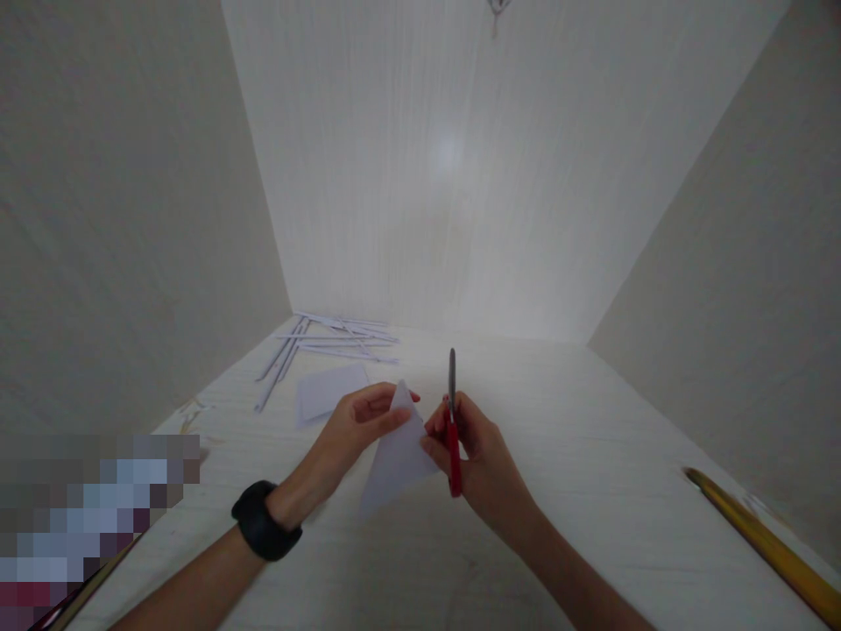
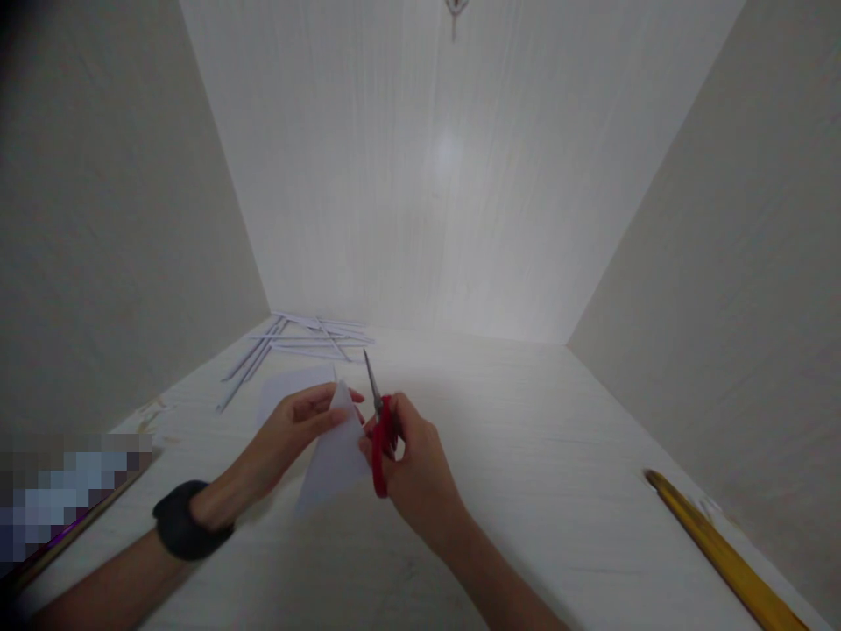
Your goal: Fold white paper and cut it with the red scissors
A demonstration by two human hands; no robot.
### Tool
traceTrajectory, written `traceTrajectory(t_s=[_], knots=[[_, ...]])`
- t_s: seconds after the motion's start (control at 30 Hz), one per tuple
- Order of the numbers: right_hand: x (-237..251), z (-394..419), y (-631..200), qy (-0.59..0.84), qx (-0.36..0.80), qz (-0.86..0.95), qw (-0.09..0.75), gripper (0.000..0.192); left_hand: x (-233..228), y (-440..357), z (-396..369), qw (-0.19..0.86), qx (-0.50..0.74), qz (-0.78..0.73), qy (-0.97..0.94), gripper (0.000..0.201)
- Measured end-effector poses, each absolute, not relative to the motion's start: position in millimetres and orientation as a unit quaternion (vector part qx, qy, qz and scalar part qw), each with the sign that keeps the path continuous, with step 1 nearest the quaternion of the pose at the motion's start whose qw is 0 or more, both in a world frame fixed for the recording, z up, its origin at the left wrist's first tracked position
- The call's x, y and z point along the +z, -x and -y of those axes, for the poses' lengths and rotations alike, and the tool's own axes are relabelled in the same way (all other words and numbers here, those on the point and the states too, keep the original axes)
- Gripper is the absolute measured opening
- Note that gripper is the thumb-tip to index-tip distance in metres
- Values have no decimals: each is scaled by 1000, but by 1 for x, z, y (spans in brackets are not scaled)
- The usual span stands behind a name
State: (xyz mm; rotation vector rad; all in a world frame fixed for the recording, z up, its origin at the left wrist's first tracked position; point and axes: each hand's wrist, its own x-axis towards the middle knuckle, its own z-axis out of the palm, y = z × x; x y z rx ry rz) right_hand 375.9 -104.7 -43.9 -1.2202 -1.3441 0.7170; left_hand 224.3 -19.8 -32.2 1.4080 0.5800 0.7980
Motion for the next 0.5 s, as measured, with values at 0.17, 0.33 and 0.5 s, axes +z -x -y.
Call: traceTrajectory(t_s=[0.17,0.33,0.5], knots=[[-42,104,-377,523,302,552,575,18,-36,-228,25,703,296,-258,-593,23],[-38,104,-378,521,350,556,545,23,-31,-225,26,690,338,-276,-577,24],[-41,103,-377,498,424,545,525,37,-21,-219,22,668,375,-290,-574,27]])
